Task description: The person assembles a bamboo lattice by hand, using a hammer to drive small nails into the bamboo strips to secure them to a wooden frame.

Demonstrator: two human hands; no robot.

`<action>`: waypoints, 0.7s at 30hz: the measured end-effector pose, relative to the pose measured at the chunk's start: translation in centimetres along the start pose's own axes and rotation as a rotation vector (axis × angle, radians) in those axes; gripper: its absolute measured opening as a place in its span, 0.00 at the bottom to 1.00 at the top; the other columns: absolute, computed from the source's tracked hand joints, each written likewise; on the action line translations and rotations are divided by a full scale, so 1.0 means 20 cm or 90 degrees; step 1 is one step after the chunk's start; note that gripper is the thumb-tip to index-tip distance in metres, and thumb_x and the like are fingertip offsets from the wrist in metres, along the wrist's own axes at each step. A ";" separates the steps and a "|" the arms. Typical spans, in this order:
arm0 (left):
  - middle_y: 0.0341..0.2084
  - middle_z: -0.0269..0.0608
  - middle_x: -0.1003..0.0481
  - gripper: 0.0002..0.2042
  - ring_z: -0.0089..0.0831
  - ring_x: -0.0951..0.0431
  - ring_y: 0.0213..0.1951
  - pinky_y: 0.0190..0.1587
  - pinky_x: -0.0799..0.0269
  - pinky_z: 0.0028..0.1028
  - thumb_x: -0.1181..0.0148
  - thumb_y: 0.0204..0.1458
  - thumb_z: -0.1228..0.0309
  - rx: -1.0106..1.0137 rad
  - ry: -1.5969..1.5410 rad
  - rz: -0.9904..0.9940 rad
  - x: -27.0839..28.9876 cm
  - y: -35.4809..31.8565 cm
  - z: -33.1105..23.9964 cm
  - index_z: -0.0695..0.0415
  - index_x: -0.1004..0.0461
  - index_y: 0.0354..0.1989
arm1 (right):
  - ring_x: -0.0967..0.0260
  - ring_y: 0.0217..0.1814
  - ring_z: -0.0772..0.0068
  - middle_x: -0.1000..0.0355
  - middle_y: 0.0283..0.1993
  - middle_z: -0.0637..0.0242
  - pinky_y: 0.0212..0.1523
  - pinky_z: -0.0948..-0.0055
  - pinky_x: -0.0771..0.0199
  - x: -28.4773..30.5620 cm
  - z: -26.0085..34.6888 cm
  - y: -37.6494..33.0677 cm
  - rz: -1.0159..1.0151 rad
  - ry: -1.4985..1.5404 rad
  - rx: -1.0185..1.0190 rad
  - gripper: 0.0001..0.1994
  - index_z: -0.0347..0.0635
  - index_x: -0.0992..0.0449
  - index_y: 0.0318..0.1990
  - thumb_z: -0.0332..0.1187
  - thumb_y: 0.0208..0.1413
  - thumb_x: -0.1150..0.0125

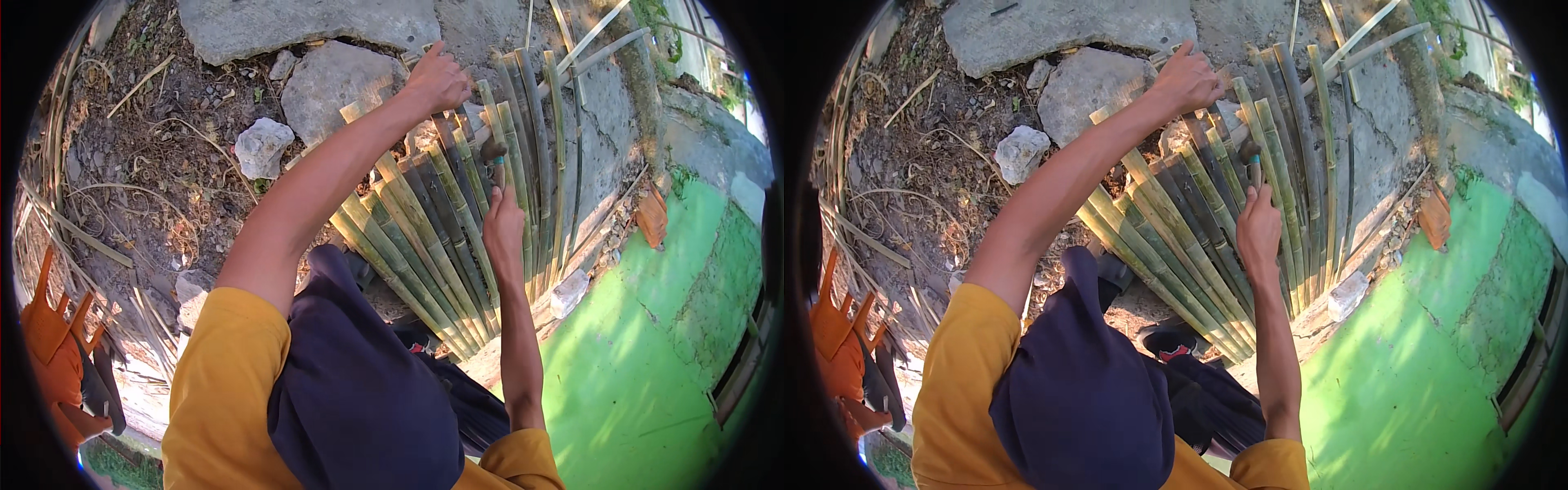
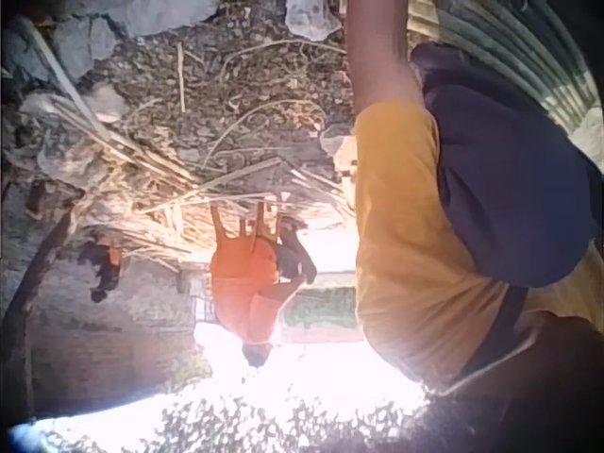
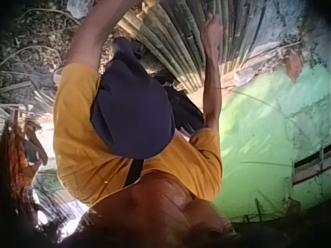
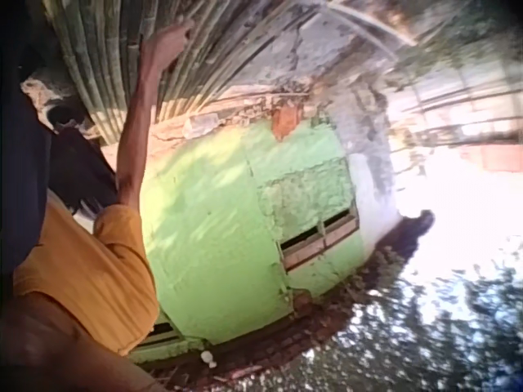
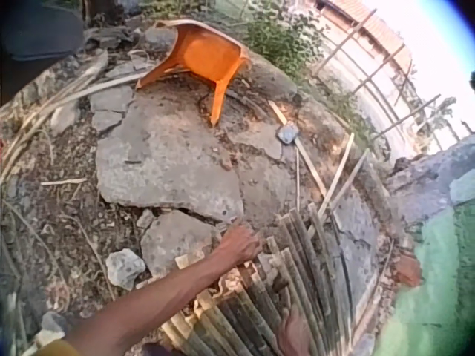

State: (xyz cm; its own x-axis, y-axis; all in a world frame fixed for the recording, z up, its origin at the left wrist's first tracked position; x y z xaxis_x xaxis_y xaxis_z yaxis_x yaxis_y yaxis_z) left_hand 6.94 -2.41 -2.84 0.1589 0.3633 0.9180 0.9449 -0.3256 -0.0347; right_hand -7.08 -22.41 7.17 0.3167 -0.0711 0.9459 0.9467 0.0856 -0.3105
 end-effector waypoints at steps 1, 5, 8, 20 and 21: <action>0.32 0.38 0.16 0.18 0.39 0.19 0.46 0.68 0.42 0.48 0.48 0.65 0.53 -0.006 0.004 0.008 -0.01 0.02 0.00 0.41 0.11 0.34 | 0.26 0.31 0.31 0.25 0.29 0.42 0.30 0.40 0.35 0.03 -0.04 0.04 0.005 0.028 -0.029 0.12 0.38 0.33 0.48 0.38 0.78 0.55; 0.19 0.42 0.22 0.22 0.40 0.21 0.37 0.59 0.37 0.45 0.49 0.64 0.57 -0.021 -0.037 -0.168 0.05 -0.04 0.05 0.49 0.18 0.18 | 0.26 0.32 0.30 0.28 0.27 0.36 0.30 0.37 0.39 0.27 0.22 0.05 -0.059 0.177 -0.041 0.13 0.37 0.32 0.45 0.38 0.78 0.55; 0.19 0.42 0.23 0.23 0.40 0.21 0.37 0.59 0.37 0.45 0.49 0.64 0.57 -0.033 -0.033 -0.184 0.06 -0.03 0.04 0.50 0.18 0.17 | 0.34 0.23 0.34 0.31 0.26 0.42 0.26 0.46 0.41 0.24 0.27 0.05 -0.138 0.195 0.041 0.16 0.37 0.29 0.45 0.42 0.78 0.55; 0.19 0.44 0.23 0.23 0.41 0.21 0.37 0.61 0.37 0.46 0.49 0.63 0.57 -0.026 -0.032 -0.131 0.06 -0.03 0.01 0.51 0.20 0.16 | 0.33 0.24 0.32 0.33 0.22 0.46 0.26 0.44 0.42 0.26 0.23 0.01 -0.201 0.285 0.037 0.12 0.38 0.33 0.48 0.39 0.78 0.53; 0.19 0.44 0.23 0.23 0.41 0.21 0.37 0.62 0.38 0.46 0.49 0.64 0.57 -0.021 -0.023 -0.123 0.04 -0.03 0.01 0.51 0.20 0.16 | 0.33 0.24 0.32 0.33 0.22 0.46 0.26 0.44 0.42 0.17 0.15 -0.05 -0.206 0.288 0.041 0.12 0.38 0.33 0.48 0.39 0.78 0.53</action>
Point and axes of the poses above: each hand's wrist, its own y-axis towards the middle knuckle, its own x-axis out of the back of the hand, z = x × y, the point moved 8 cm from there along y, towards the middle knuckle
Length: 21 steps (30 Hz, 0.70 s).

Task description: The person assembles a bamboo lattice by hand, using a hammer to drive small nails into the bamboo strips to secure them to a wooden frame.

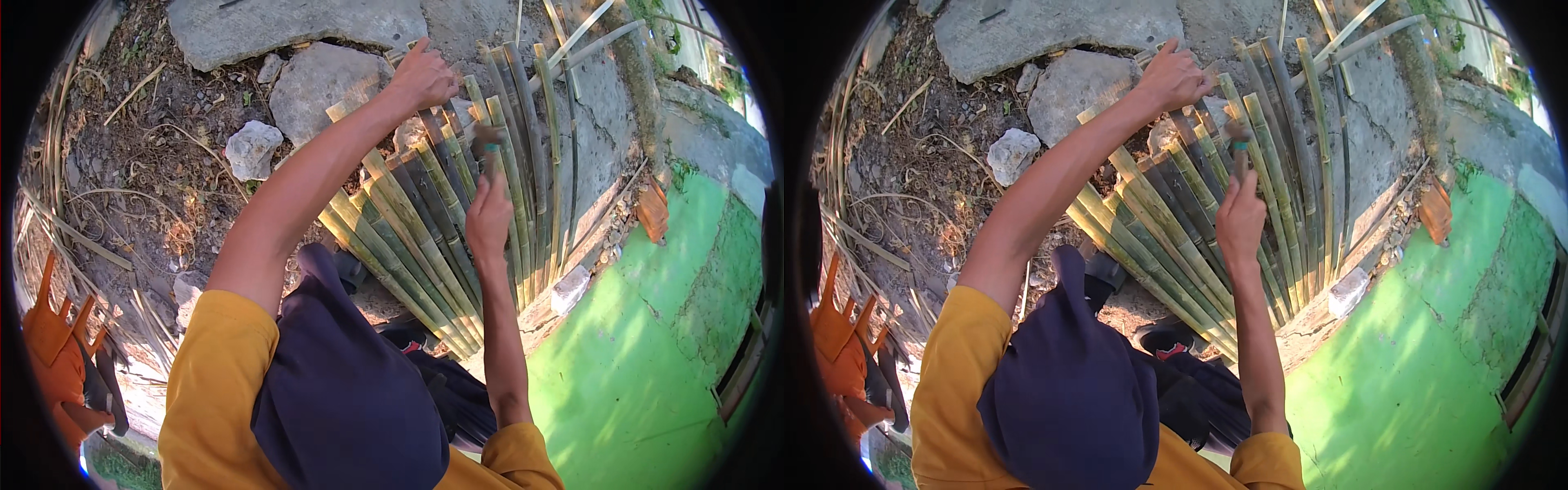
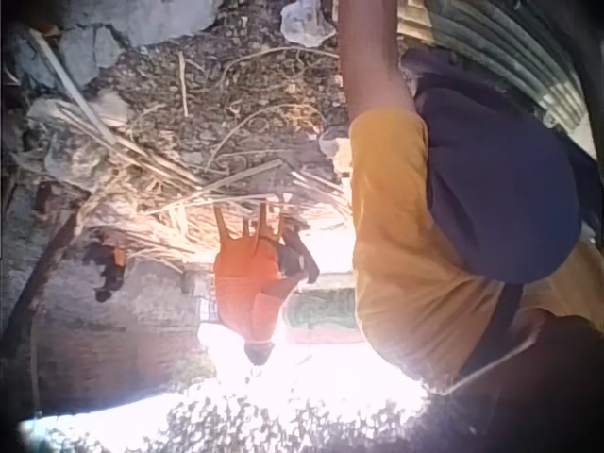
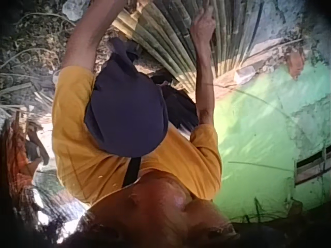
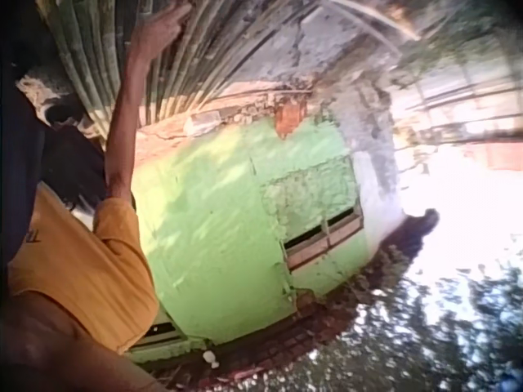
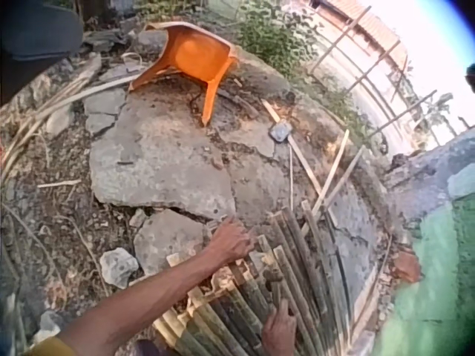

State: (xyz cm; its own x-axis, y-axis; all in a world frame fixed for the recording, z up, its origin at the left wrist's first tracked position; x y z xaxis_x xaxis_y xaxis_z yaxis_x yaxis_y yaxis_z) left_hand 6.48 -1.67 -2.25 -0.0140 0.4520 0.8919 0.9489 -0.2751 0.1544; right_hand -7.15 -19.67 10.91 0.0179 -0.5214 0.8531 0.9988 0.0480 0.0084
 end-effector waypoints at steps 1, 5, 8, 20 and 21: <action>0.18 0.44 0.23 0.23 0.40 0.21 0.38 0.63 0.38 0.46 0.49 0.64 0.57 0.003 0.012 0.000 0.00 0.03 0.01 0.51 0.21 0.16 | 0.33 0.23 0.34 0.33 0.21 0.46 0.26 0.45 0.41 -0.09 -0.15 -0.09 0.093 -0.094 -0.022 0.12 0.38 0.33 0.47 0.39 0.78 0.53; 0.22 0.44 0.21 0.25 0.40 0.21 0.42 0.67 0.40 0.49 0.50 0.66 0.56 0.020 -0.035 0.044 -0.02 0.01 0.02 0.51 0.19 0.18 | 0.29 0.24 0.34 0.32 0.22 0.44 0.27 0.44 0.39 -0.06 -0.02 -0.03 0.184 -0.134 -0.097 0.12 0.38 0.33 0.44 0.38 0.77 0.52; 0.22 0.43 0.21 0.24 0.40 0.21 0.41 0.69 0.41 0.49 0.50 0.67 0.55 0.027 -0.010 0.024 -0.01 -0.03 0.05 0.50 0.17 0.19 | 0.28 0.26 0.32 0.30 0.23 0.41 0.27 0.43 0.39 0.04 0.18 0.12 0.118 -0.057 -0.088 0.13 0.38 0.33 0.43 0.38 0.77 0.52; 0.21 0.44 0.21 0.28 0.40 0.22 0.43 0.69 0.41 0.48 0.52 0.68 0.54 0.033 -0.007 0.102 0.01 0.03 0.03 0.55 0.19 0.17 | 0.36 0.18 0.53 0.34 0.20 0.53 0.23 0.56 0.40 -0.04 0.03 -0.02 -0.010 0.132 -0.104 0.15 0.35 0.29 0.47 0.40 0.78 0.54; 0.21 0.44 0.21 0.28 0.40 0.22 0.44 0.68 0.41 0.48 0.52 0.68 0.54 0.029 -0.014 0.107 0.01 0.04 0.02 0.54 0.19 0.17 | 0.36 0.18 0.56 0.35 0.20 0.55 0.23 0.56 0.40 -0.03 0.00 -0.05 -0.103 0.142 -0.092 0.15 0.35 0.30 0.47 0.40 0.78 0.55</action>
Point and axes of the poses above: each hand's wrist, its own y-axis towards the middle knuckle, its own x-axis out of the back of the hand, z = x × y, the point moved 8 cm from there along y, towards the middle knuckle
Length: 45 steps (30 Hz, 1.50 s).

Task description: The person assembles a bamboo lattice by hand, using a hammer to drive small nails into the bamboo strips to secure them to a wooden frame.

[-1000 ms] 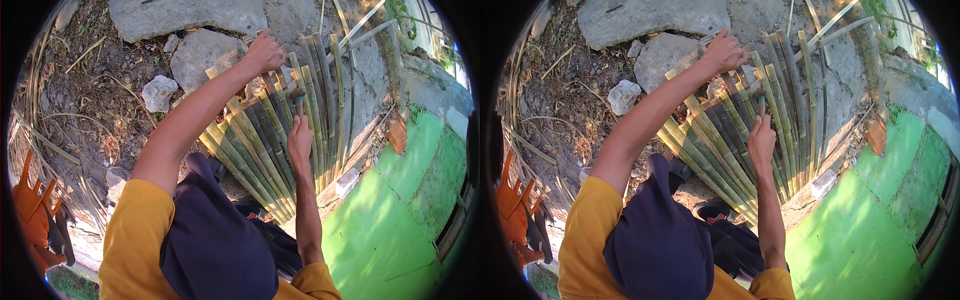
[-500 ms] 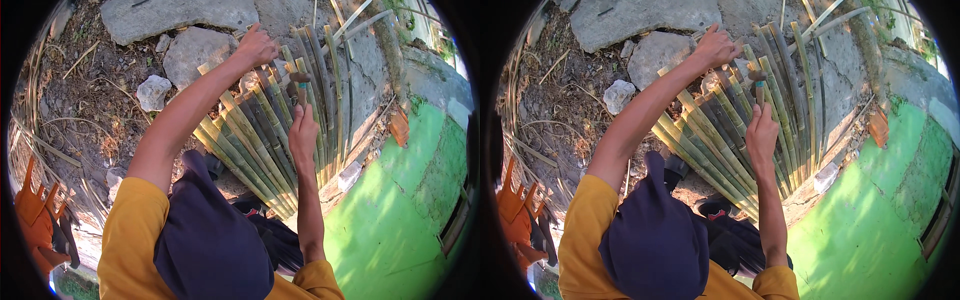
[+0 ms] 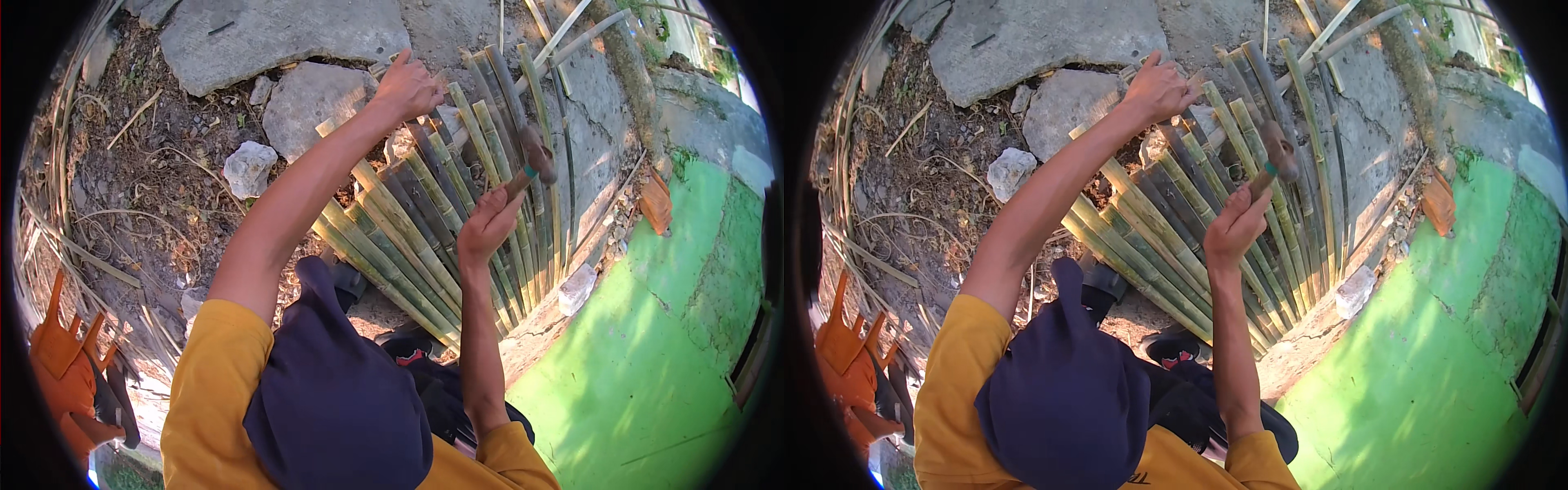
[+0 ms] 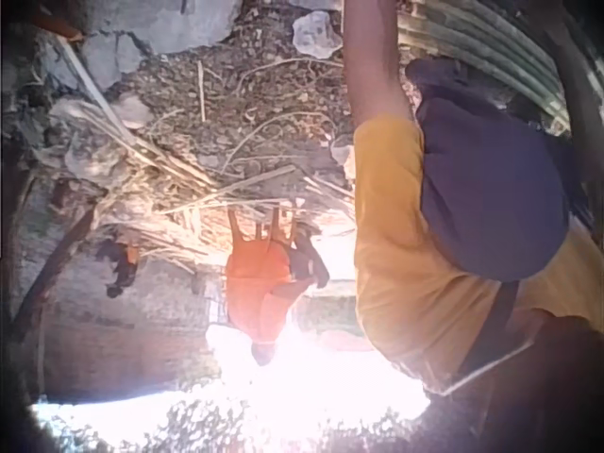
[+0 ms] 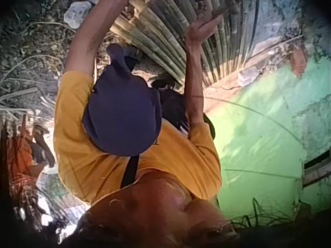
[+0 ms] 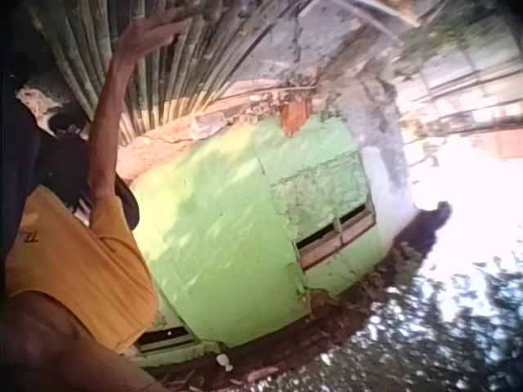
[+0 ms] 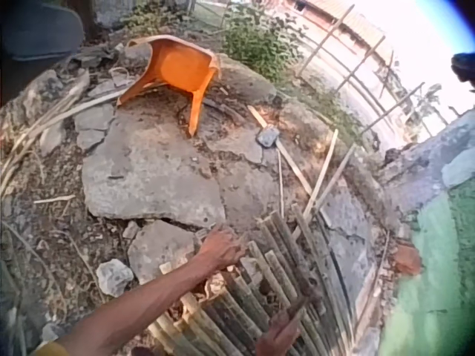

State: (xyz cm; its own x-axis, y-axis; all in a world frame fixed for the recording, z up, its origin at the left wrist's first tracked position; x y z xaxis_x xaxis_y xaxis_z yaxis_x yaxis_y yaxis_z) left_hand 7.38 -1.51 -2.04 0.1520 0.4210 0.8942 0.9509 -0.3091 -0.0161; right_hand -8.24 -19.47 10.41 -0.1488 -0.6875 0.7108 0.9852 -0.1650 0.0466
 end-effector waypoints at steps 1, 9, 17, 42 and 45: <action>0.21 0.44 0.21 0.28 0.40 0.22 0.44 0.68 0.41 0.48 0.52 0.68 0.54 -0.006 0.001 0.001 -0.01 0.00 -0.02 0.54 0.19 0.17 | 0.36 0.18 0.58 0.35 0.20 0.56 0.23 0.56 0.41 0.04 -0.05 -0.04 -0.089 0.015 0.018 0.15 0.34 0.30 0.47 0.40 0.78 0.55; 0.25 0.45 0.18 0.25 0.41 0.21 0.45 0.67 0.41 0.48 0.51 0.67 0.52 0.004 0.029 0.044 -0.04 -0.01 0.02 0.52 0.16 0.23 | 0.28 0.25 0.38 0.29 0.23 0.46 0.27 0.47 0.36 -0.04 -0.18 -0.12 0.109 -0.073 -0.159 0.14 0.35 0.32 0.49 0.40 0.77 0.53; 0.25 0.46 0.18 0.27 0.42 0.21 0.44 0.64 0.41 0.47 0.53 0.68 0.53 -0.011 0.018 0.002 -0.01 -0.02 0.05 0.54 0.17 0.21 | 0.31 0.26 0.30 0.30 0.24 0.41 0.28 0.41 0.40 -0.10 -0.33 -0.12 0.165 -0.133 -0.162 0.14 0.35 0.33 0.46 0.39 0.77 0.52; 0.23 0.45 0.19 0.23 0.40 0.22 0.41 0.58 0.39 0.46 0.48 0.63 0.56 -0.040 0.025 -0.044 0.02 0.04 -0.06 0.55 0.15 0.21 | 0.28 0.26 0.31 0.31 0.22 0.40 0.26 0.43 0.38 -0.05 -0.29 -0.16 0.052 -0.073 -0.117 0.15 0.33 0.31 0.47 0.39 0.76 0.51; 0.22 0.46 0.19 0.24 0.41 0.21 0.41 0.58 0.39 0.47 0.48 0.63 0.56 -0.035 0.038 -0.069 0.03 0.00 0.01 0.57 0.15 0.21 | 0.29 0.22 0.34 0.33 0.20 0.43 0.23 0.46 0.40 -0.14 -0.23 -0.16 0.135 -0.089 -0.078 0.13 0.34 0.31 0.49 0.38 0.76 0.50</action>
Point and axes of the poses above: each hand's wrist, its own y-axis towards the middle knuckle, its own x-axis out of the back of the hand, z = x × y, the point moved 8 cm from there along y, towards the middle knuckle
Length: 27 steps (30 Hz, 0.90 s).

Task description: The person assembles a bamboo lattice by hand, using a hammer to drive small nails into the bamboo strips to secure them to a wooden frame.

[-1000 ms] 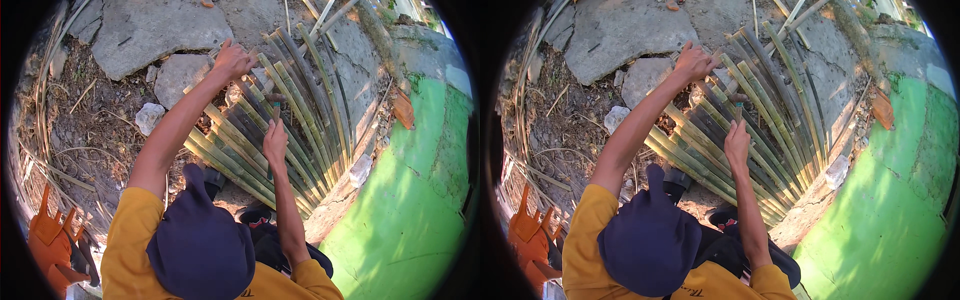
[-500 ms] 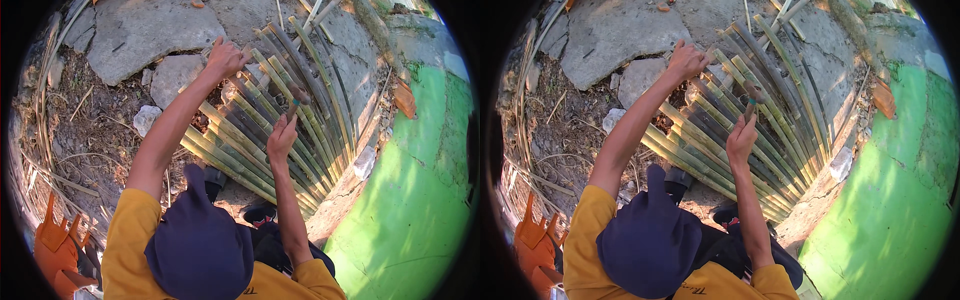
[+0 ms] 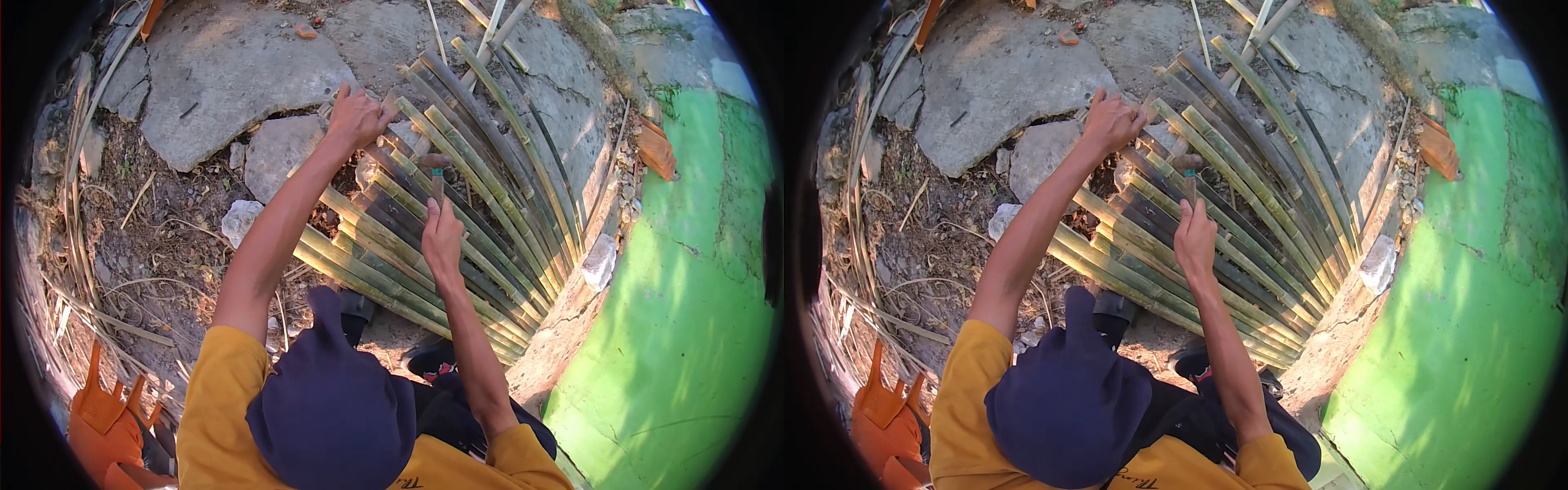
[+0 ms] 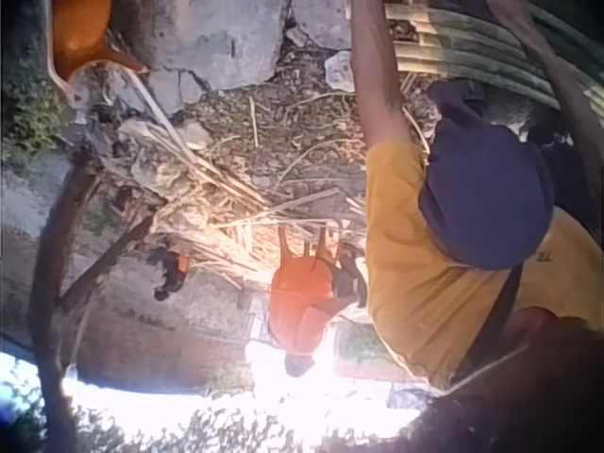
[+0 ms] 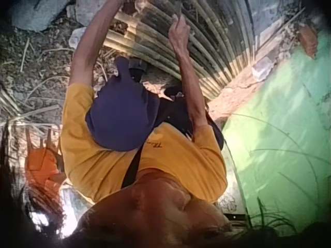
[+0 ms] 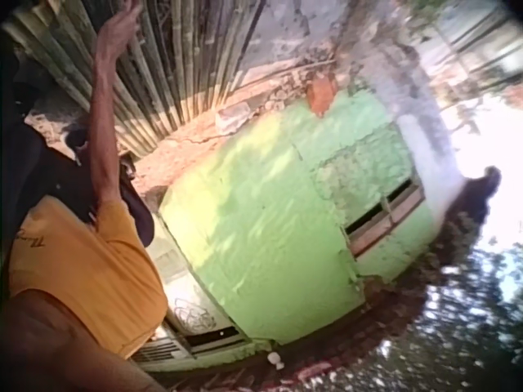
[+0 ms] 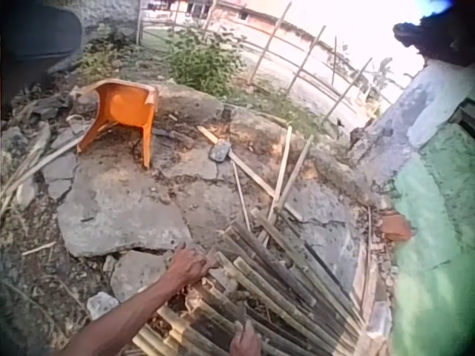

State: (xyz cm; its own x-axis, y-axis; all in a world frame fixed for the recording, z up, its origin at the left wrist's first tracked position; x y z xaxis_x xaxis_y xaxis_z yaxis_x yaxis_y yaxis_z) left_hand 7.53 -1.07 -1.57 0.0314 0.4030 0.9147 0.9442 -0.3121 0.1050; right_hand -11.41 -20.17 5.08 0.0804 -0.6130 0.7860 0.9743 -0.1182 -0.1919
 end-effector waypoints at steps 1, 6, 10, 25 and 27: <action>0.21 0.47 0.19 0.24 0.41 0.21 0.41 0.58 0.39 0.47 0.48 0.63 0.56 -0.006 0.007 0.003 0.00 0.00 -0.03 0.57 0.15 0.21 | 0.28 0.25 0.31 0.31 0.21 0.40 0.25 0.44 0.39 0.06 0.03 -0.03 -0.047 0.042 -0.033 0.13 0.34 0.31 0.48 0.38 0.76 0.50; 0.22 0.50 0.19 0.24 0.43 0.21 0.40 0.58 0.40 0.47 0.48 0.63 0.56 -0.028 -0.027 -0.007 0.01 0.00 -0.11 0.57 0.15 0.21 | 0.27 0.26 0.30 0.30 0.23 0.39 0.24 0.43 0.38 -0.02 -0.11 0.02 0.026 -0.086 -0.034 0.11 0.35 0.31 0.48 0.37 0.75 0.49; 0.22 0.51 0.19 0.24 0.44 0.21 0.38 0.56 0.39 0.47 0.48 0.63 0.57 -0.019 -0.014 -0.028 0.09 -0.03 -0.01 0.58 0.15 0.20 | 0.26 0.32 0.25 0.26 0.26 0.34 0.30 0.37 0.32 0.12 0.10 -0.03 -0.156 0.090 -0.062 0.16 0.33 0.30 0.44 0.40 0.75 0.50; 0.58 0.51 0.28 0.22 0.52 0.29 0.61 0.66 0.39 0.50 0.34 0.59 0.62 -0.164 -0.074 -0.098 0.14 -0.09 -0.47 0.61 0.28 0.57 | 0.24 0.35 0.31 0.24 0.29 0.43 0.37 0.36 0.27 1.47 -0.58 -0.13 0.012 -0.419 -0.106 0.17 0.40 0.30 0.46 0.48 0.75 0.51; 0.57 0.49 0.30 0.26 0.51 0.31 0.64 0.68 0.39 0.47 0.29 0.54 0.63 -0.226 -0.028 -0.130 0.20 -0.06 -0.58 0.61 0.30 0.59 | 0.24 0.35 0.32 0.23 0.30 0.43 0.38 0.38 0.25 1.67 -0.76 -0.35 0.073 -0.463 -0.162 0.19 0.41 0.29 0.47 0.50 0.75 0.52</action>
State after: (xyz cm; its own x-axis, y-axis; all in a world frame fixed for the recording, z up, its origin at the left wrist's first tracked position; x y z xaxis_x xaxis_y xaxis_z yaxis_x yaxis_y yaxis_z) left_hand 2.77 -8.96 6.53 -0.1232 0.5207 0.8448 0.7611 -0.4967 0.4172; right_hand -18.74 -51.62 23.72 0.3819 0.0241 0.9239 0.8800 -0.3149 -0.3555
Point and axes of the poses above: each hand's wrist, its own y-axis towards the middle knuckle, its own x-axis out of the back of the hand, z = x × y, the point moved 8 cm from there along y, towards the middle knuckle
